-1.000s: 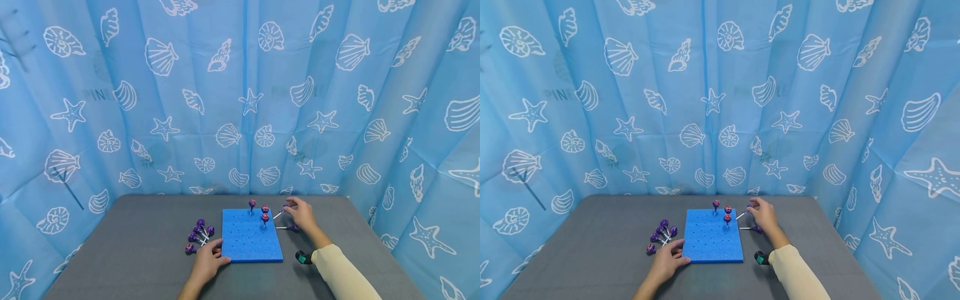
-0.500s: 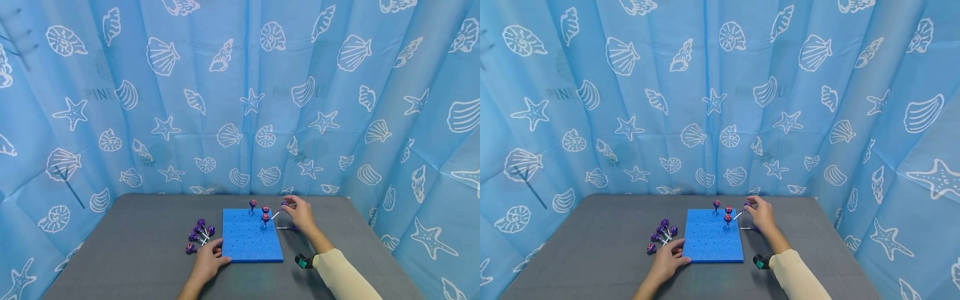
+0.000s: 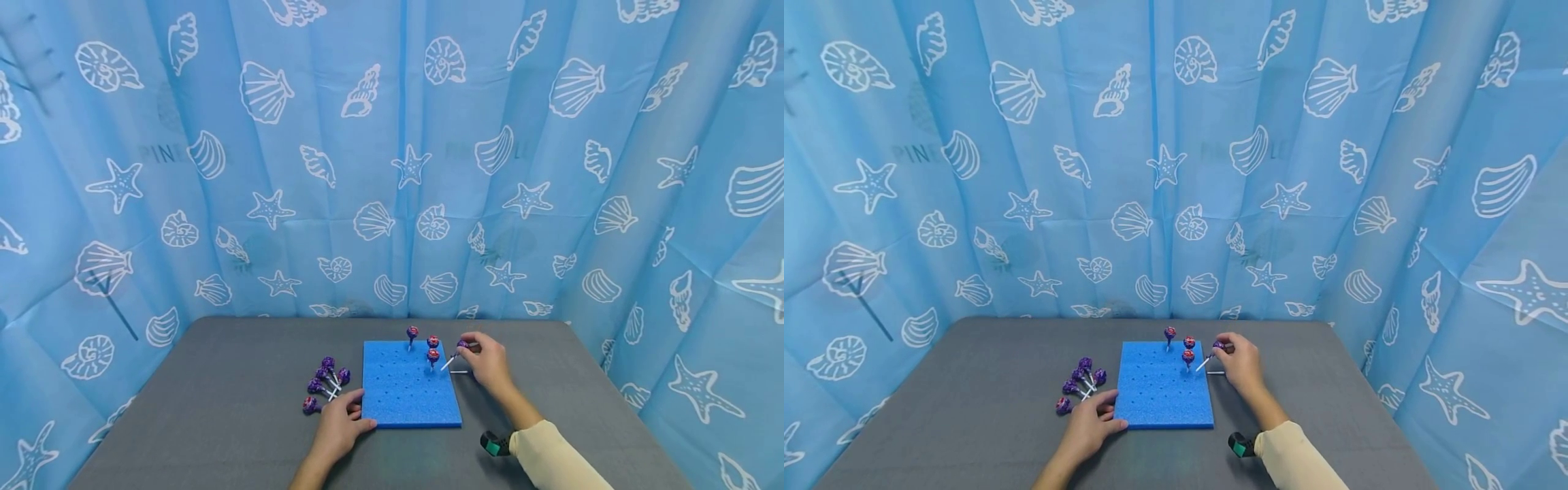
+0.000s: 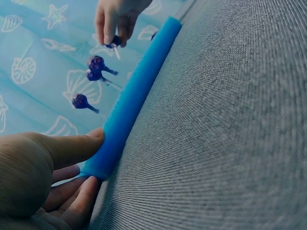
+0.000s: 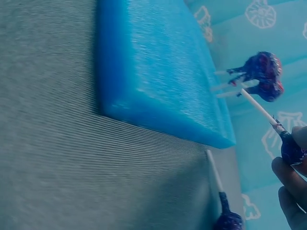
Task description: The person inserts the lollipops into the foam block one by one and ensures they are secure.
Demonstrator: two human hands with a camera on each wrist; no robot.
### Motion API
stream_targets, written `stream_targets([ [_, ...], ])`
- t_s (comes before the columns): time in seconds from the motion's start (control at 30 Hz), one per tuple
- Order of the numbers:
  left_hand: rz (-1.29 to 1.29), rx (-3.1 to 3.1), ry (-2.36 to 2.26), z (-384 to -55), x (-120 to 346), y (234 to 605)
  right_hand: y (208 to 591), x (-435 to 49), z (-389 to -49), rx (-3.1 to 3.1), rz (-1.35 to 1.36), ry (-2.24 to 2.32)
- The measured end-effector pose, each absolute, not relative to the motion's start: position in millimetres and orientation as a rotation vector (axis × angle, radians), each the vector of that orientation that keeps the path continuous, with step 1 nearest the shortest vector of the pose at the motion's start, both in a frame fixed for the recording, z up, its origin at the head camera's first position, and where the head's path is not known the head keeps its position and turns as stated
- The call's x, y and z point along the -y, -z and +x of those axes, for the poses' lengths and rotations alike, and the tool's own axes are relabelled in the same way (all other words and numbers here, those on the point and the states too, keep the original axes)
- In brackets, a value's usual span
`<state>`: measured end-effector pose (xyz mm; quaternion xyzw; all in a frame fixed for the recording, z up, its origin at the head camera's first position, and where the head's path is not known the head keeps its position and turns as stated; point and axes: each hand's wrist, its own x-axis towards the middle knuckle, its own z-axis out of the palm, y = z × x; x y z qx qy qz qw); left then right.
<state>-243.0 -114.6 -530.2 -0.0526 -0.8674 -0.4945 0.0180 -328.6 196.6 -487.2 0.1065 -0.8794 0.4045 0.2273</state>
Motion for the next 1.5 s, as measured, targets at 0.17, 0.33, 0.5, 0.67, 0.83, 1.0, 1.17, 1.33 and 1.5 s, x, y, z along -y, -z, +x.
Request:
stream_targets([
  [0.17, -0.161, 2.695, 1.537, -242.9, 114.5, 530.3, 492.5, -191.4, -324.2, 2.418, 0.286, -1.099],
  [0.33, -0.157, 2.691, 1.544, -243.2, 115.2, 530.7, 495.6, -186.2, -322.2, 2.432, 0.266, -1.083],
  [0.5, -0.159, 2.7, 1.534, -243.1, 115.2, 530.4, 499.7, -181.4, -320.3, 2.443, 0.277, -1.064],
  [0.67, -0.15, 2.695, 1.543, -242.6, 115.0, 530.0, 504.2, -176.3, -319.5, 2.401, 0.322, -1.027],
  [0.83, -0.153, 2.685, 1.548, -241.5, 115.2, 528.9, 504.1, -171.1, -315.9, 2.393, 0.365, -1.004],
  [1.0, -0.175, 2.681, 1.527, -240.8, 114.8, 528.4, 503.6, -169.8, -311.9, 2.366, 0.425, -0.983],
  [1.17, -0.185, 2.686, 1.522, -241.1, 115.0, 528.7, 503.5, -169.8, -307.5, 2.29, 0.5, -1.011],
  [1.33, -0.166, 2.706, 1.511, -241.7, 114.7, 528.3, 501.7, -167.3, -301.0, 2.255, 0.535, -1.051],
  [1.5, -0.157, 2.723, 1.503, -241.2, 113.9, 528.2, 500.2, -163.0, -296.2, 2.217, 0.565, -1.052],
])
